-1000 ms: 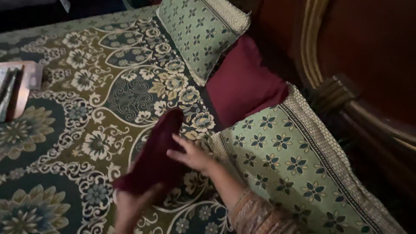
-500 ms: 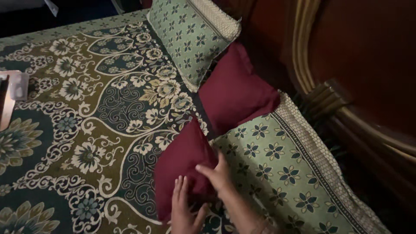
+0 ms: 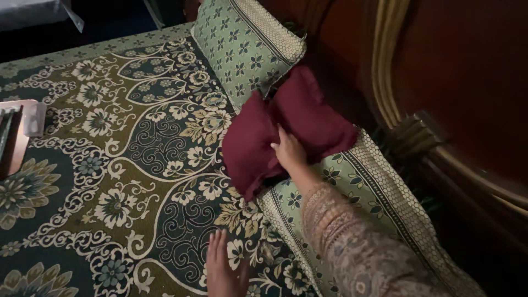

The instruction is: The person tidies a cluttered bedroom. They fold a dark fringed cloth and place it on a shelf, arrange cushions and pillows on the bed, open a bedside drawer to stow a small item, then gather books, a clipboard and papers from the bed and stack them on the nightstand.

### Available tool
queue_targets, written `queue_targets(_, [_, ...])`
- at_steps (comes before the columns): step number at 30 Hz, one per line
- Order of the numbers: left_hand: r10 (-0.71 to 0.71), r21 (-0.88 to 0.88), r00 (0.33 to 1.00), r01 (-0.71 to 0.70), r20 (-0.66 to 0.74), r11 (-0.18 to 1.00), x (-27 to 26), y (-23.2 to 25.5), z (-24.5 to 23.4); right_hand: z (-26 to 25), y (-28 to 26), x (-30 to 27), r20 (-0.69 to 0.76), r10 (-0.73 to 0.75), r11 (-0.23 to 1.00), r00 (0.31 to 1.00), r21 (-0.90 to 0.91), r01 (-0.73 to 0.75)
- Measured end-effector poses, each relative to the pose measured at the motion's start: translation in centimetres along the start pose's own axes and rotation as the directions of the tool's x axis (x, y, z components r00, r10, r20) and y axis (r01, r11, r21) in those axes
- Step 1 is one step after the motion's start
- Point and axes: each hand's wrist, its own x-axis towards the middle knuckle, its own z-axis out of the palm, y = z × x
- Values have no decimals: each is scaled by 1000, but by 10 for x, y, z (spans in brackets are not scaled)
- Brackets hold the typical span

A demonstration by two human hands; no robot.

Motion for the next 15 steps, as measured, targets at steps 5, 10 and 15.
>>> queue_targets(5, [36,-7,999,-36,-27,999,-20,-9,11,-24,-32,-14,97,67,975,993,-215,-45])
queue_targets(10, [-48,88,994,56,-94,995,-22,5,-19,-51,-99,-68,34,-229,906,973,-358,225])
queue_targets(15, [-99,399,993,115,-61,909,-5,8,-80,-65,-172,-140,151,-437,858,887,-225,461])
